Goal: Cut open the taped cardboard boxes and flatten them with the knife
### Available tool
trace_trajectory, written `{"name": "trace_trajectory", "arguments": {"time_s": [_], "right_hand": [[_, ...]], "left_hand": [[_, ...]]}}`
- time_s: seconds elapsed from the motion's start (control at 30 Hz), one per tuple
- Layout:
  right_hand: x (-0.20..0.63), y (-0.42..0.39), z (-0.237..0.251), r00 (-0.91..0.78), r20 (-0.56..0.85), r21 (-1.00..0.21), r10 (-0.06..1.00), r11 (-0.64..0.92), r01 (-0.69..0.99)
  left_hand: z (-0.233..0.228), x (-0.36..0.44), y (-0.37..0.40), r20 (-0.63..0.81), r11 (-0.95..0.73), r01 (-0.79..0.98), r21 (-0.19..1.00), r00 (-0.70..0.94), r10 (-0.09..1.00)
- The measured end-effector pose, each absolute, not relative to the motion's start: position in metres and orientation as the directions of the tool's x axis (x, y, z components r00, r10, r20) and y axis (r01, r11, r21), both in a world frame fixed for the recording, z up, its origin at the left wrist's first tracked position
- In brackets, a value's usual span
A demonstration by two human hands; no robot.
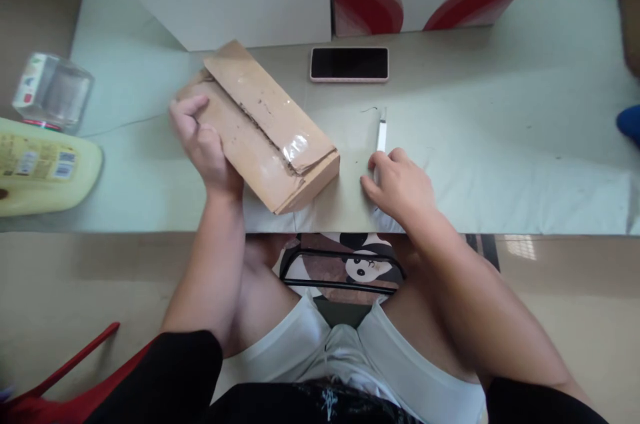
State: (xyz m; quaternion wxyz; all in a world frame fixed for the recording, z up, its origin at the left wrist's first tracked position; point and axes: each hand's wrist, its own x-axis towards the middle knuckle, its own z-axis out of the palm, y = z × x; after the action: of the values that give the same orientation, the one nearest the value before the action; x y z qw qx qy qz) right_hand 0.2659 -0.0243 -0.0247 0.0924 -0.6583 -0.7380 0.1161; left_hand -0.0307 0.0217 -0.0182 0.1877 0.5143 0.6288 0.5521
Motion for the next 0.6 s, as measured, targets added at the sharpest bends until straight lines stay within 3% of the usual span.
{"name": "trace_trajectory", "arguments": {"time_s": [0.1,0.2,0.3,0.4,0.47,0.6], "right_hand": [[0.27,-0.022,-0.017,-0.089,-0.007,-0.368,0.996,0.08,0.926],[0.274,-0.026,-0.006,-0.043,0.036,-0.526,0.998,0.055,0.848],[0.272,-0.041,0.009,0.004,0.131,-0.72,0.991,0.093,0.687],[0.266,-0.059,0.021,-0.024,0.257,-0.86,0.966,0.24,0.45],[0.264,-0.068,0.027,-0.056,0.361,-0.868,0.931,0.358,0.345],[0.264,-0.074,0.032,-0.179,0.604,-0.717,0.777,0.627,0.303]], "left_hand": [[-0.01,-0.024,0.018,0.374,-0.136,0.519,0.844,-0.386,0.843],[-0.007,-0.02,0.016,0.374,-0.123,0.557,0.822,-0.365,0.853],[-0.011,-0.019,0.016,0.388,-0.189,0.506,0.841,-0.322,0.864],[-0.015,-0.018,0.018,0.409,-0.246,0.461,0.853,-0.297,0.863],[-0.016,-0.017,0.02,0.409,-0.243,0.468,0.85,-0.293,0.864],[-0.018,-0.018,0.022,0.427,-0.266,0.484,0.834,-0.258,0.867]]}}
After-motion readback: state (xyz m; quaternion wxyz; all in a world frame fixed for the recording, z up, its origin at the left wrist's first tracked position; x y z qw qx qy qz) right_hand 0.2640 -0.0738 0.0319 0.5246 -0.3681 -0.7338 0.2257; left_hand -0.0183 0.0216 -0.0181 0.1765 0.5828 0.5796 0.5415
